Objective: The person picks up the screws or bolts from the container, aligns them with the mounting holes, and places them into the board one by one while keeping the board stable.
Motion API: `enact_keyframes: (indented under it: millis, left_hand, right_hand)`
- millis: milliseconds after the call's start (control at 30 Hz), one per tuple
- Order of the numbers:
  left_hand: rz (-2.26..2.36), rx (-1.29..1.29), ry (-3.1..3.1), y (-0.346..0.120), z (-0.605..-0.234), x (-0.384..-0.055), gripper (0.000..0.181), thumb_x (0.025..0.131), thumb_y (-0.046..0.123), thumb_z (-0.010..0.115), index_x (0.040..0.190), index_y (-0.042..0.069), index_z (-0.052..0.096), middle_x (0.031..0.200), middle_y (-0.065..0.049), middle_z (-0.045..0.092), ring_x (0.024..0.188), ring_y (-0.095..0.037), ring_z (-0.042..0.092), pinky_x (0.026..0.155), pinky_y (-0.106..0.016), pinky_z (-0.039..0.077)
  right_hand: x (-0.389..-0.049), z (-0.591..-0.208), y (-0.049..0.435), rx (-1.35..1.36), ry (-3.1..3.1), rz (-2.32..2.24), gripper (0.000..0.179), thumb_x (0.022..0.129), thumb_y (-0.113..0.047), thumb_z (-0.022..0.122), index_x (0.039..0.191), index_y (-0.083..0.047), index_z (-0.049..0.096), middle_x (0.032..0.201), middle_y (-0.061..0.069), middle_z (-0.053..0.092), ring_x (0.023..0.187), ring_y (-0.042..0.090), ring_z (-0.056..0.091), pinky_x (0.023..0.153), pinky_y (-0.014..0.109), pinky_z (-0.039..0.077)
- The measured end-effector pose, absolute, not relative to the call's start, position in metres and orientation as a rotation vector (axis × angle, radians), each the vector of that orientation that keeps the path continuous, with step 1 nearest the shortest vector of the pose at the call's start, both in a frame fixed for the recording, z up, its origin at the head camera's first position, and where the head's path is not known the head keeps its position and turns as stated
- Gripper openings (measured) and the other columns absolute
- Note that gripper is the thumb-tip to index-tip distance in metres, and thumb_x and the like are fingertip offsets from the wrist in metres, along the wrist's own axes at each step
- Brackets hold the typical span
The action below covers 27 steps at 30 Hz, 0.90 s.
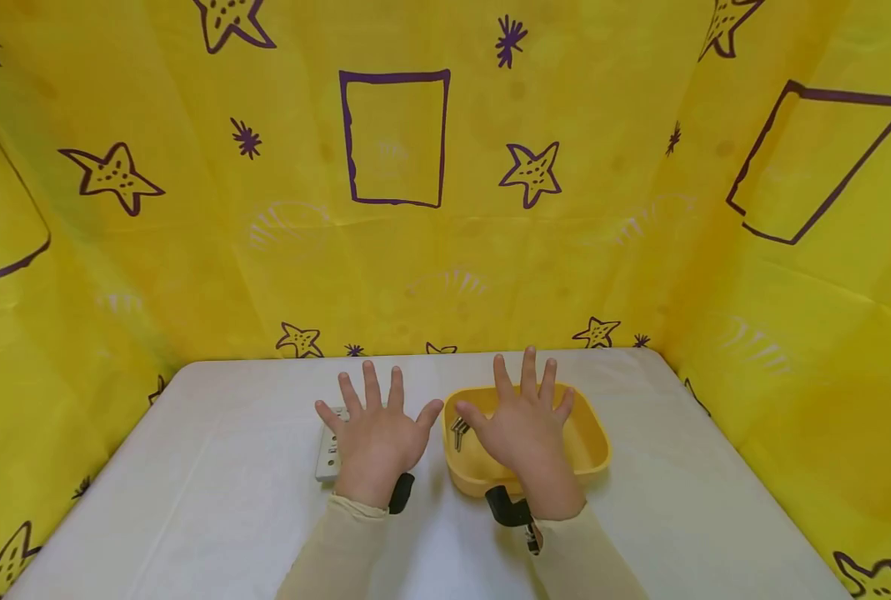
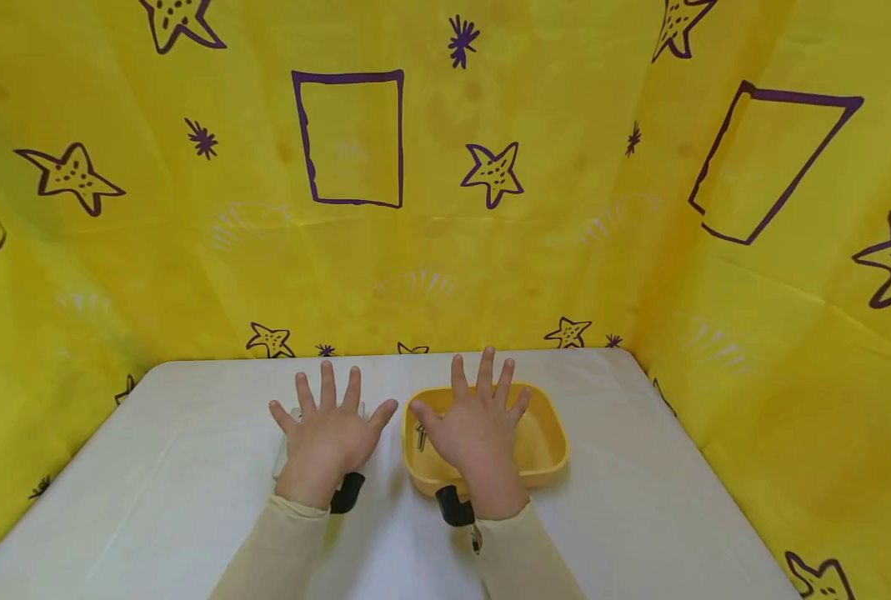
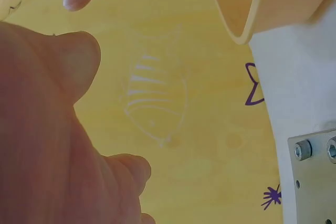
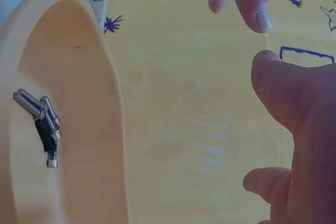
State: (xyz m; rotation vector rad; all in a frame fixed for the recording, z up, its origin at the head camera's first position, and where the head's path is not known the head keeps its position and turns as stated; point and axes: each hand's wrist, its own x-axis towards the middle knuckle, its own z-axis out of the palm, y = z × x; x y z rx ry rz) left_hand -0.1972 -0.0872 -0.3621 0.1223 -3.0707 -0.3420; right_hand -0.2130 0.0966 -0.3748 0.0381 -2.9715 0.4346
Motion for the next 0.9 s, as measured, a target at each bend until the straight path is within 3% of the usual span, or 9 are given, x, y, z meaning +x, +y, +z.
enact_keyframes:
  millis: [367, 500, 600, 733, 800, 900]
  left_hand:
    - [-0.322, 0.123, -3.077, -0.092, -0.363, -0.2, 0.09, 0.094, 0.076, 0.028, 0.16, 0.017, 0.019, 0.163, -0.023, -0.003, 0.142, -0.054, -0.013, 0.1, -0.078, -0.011]
    - [-0.47, 0.098, -3.108, -0.111, -0.36, -0.206, 0.094, 0.091, 0.08, 0.023, 0.161, 0.017, 0.013, 0.163, -0.022, -0.01, 0.142, -0.053, -0.018, 0.1, -0.077, -0.013]
    - [-0.756, 0.032, -3.112, -0.148, -0.358, -0.209, 0.097, 0.091, 0.08, 0.026, 0.161, 0.018, 0.004, 0.162, -0.02, -0.018, 0.141, -0.052, -0.021, 0.101, -0.077, -0.011]
    - [-1.35, -0.082, -3.02, -0.213, -0.372, -0.209, 0.092, 0.095, 0.068, 0.046, 0.161, 0.029, -0.005, 0.163, -0.012, -0.021, 0.144, -0.048, -0.017, 0.103, -0.078, 0.0]
    - [-1.645, -0.123, -2.924, -0.241, -0.387, -0.209, 0.09, 0.097, 0.055, 0.057, 0.16, 0.035, -0.003, 0.164, -0.01, -0.017, 0.146, -0.048, -0.009, 0.106, -0.075, 0.005]
    - [-1.997, -0.137, -2.792, -0.27, -0.416, -0.21, 0.091, 0.096, 0.032, 0.068, 0.16, 0.038, 0.004, 0.165, -0.015, -0.006, 0.146, -0.045, 0.015, 0.11, -0.068, 0.014]
  right_hand:
    - [-0.219, -0.378, 0.098, 0.02, -2.97, 0.462, 0.106, 0.079, -0.09, 0.03, 0.161, -0.024, 0.019, 0.164, 0.017, -0.013, 0.143, 0.042, -0.025, 0.105, 0.075, -0.007]
    - [-0.226, -0.376, 0.108, 0.093, -2.933, 0.614, 0.1, 0.085, -0.084, 0.04, 0.161, -0.023, 0.019, 0.164, 0.015, -0.013, 0.145, 0.042, -0.019, 0.105, 0.075, -0.004]
    - [-0.233, -0.376, 0.129, 0.206, -2.818, 1.028, 0.091, 0.09, -0.07, 0.054, 0.161, -0.024, 0.019, 0.166, 0.01, -0.007, 0.148, 0.04, -0.004, 0.108, 0.072, 0.006]
    - [-0.24, -0.38, 0.155, 0.282, -2.57, 1.717, 0.083, 0.092, -0.05, 0.069, 0.159, -0.028, 0.026, 0.165, 0.002, 0.015, 0.144, 0.035, 0.028, 0.111, 0.059, 0.027]
    - [-0.241, -0.384, 0.158, 0.274, -2.541, 1.883, 0.08, 0.089, -0.046, 0.073, 0.157, -0.034, 0.032, 0.161, -0.001, 0.028, 0.135, 0.031, 0.045, 0.107, 0.052, 0.037]
    - [-0.243, -0.395, 0.152, 0.318, -2.623, 1.935, 0.074, 0.087, -0.04, 0.077, 0.152, -0.035, 0.041, 0.155, -0.001, 0.039, 0.125, 0.026, 0.055, 0.102, 0.046, 0.045]
